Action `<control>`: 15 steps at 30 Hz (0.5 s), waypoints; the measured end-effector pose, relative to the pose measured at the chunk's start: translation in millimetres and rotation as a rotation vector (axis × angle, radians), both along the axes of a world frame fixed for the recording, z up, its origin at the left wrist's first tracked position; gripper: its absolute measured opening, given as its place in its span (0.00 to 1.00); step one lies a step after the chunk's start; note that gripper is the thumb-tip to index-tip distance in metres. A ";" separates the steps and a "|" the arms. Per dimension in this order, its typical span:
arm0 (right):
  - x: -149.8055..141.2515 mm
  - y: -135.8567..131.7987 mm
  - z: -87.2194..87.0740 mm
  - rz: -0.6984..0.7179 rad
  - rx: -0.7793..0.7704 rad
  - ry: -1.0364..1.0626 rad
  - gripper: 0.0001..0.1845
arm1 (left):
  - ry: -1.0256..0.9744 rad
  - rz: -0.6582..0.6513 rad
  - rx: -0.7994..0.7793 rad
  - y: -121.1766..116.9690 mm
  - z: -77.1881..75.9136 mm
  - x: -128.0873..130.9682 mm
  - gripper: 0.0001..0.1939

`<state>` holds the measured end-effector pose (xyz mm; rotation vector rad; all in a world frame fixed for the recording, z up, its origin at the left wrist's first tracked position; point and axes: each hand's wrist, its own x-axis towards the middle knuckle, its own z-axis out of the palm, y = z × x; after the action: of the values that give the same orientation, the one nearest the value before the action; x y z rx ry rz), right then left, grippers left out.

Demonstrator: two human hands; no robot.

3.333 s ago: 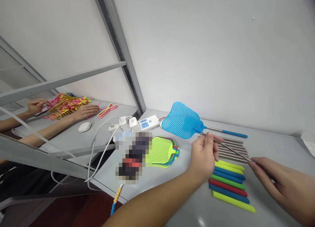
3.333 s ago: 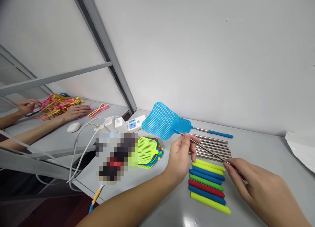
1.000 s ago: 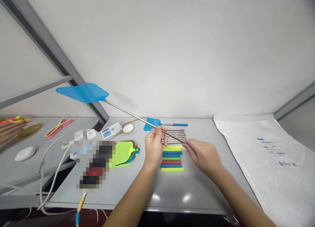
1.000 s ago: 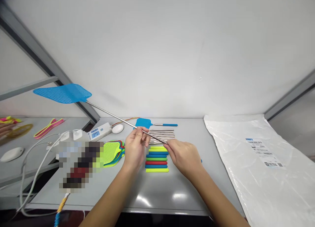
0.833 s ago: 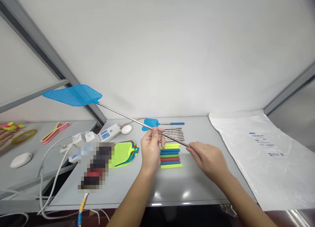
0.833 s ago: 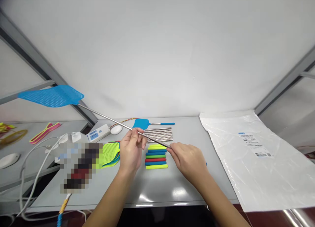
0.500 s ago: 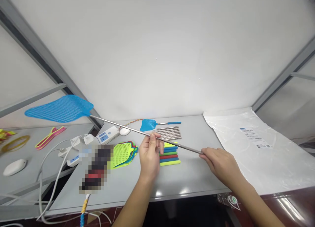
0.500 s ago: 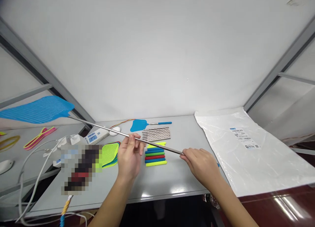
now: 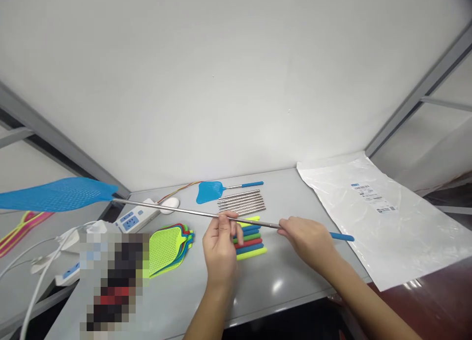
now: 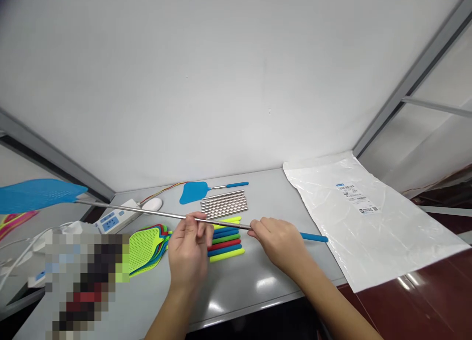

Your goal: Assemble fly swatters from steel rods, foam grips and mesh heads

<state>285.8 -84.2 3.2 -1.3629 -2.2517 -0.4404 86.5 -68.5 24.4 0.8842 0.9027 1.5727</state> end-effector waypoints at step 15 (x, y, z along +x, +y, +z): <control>49.0 -6.0 -8.2 -0.120 0.113 0.030 0.10 | -0.150 0.125 0.084 44.7 10.5 7.5 0.14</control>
<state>334.8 -90.2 -4.9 -1.4415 -2.0947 -0.5744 94.0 -23.8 34.8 0.7685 0.8029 1.7708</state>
